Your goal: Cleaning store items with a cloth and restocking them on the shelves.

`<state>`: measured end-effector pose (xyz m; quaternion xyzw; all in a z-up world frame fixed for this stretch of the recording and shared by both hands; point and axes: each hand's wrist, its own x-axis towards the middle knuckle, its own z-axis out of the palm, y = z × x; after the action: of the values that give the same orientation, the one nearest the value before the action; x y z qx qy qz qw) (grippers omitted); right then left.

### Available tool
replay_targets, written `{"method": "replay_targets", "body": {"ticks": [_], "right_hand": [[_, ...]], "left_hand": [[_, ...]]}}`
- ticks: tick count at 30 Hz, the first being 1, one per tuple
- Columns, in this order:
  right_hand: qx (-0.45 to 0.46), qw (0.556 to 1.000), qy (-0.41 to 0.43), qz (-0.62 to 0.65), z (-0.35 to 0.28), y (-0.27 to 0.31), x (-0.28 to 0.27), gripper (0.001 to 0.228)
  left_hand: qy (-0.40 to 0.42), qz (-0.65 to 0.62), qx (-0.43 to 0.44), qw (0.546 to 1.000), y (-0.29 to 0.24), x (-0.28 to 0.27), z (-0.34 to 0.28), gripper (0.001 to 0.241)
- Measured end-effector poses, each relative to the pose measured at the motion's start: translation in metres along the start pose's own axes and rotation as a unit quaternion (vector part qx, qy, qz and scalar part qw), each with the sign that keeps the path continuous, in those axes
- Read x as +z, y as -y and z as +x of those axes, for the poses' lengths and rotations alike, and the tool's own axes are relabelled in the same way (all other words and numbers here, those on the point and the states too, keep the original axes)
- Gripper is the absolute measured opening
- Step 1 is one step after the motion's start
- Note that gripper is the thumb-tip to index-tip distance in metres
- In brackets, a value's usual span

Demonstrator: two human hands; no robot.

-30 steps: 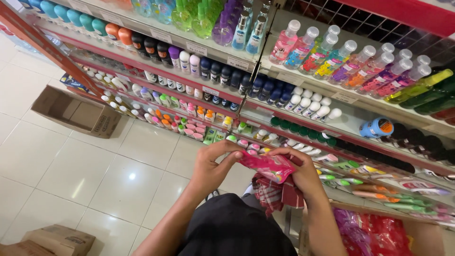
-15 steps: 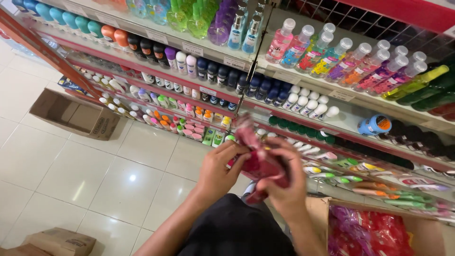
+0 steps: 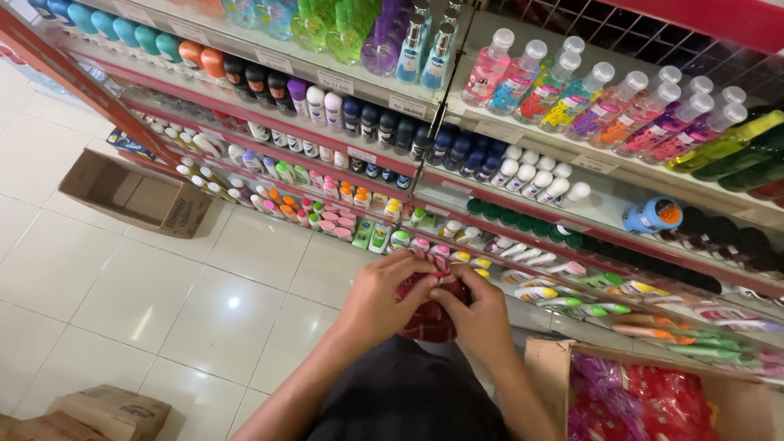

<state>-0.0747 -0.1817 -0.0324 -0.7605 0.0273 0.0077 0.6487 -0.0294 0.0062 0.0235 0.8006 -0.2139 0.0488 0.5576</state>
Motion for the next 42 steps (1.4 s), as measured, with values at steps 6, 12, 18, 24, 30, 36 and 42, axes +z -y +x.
{"method": "replay_targets", "body": {"ticks": [6,12,18,24,30,36,42], "right_hand": [[-0.002,0.995,-0.060,-0.075,-0.005,0.032,0.001,0.016],[-0.056,0.978,-0.075,-0.185,-0.004,0.009,-0.029,0.025],[0.056,0.994,-0.063,0.063,-0.002,-0.081,-0.079,0.014],[0.150,0.827,-0.174,0.514,0.024,-0.047,-0.036,0.042],[0.163,0.811,-0.112,0.550,0.025,-0.067,-0.011,0.043],[0.236,0.823,-0.093,0.508,0.016,-0.029,0.011,0.038],[0.221,0.881,-0.064,0.414,0.020,-0.055,-0.001,0.024]], "left_hand": [[0.014,-0.059,-0.031,0.998,-0.003,0.004,0.003,0.012],[-0.059,-0.121,-0.066,0.989,0.035,-0.013,0.003,0.008],[-0.164,-0.445,-0.164,0.865,0.049,-0.065,0.021,0.013],[-0.116,-0.599,-0.170,0.774,0.072,-0.044,0.019,0.010],[-0.142,-0.650,-0.251,0.703,0.070,-0.015,0.014,0.011],[-0.189,-0.636,-0.312,0.680,0.067,0.003,0.012,0.021],[-0.201,-0.630,-0.259,0.704,0.088,0.013,0.002,0.016]]}}
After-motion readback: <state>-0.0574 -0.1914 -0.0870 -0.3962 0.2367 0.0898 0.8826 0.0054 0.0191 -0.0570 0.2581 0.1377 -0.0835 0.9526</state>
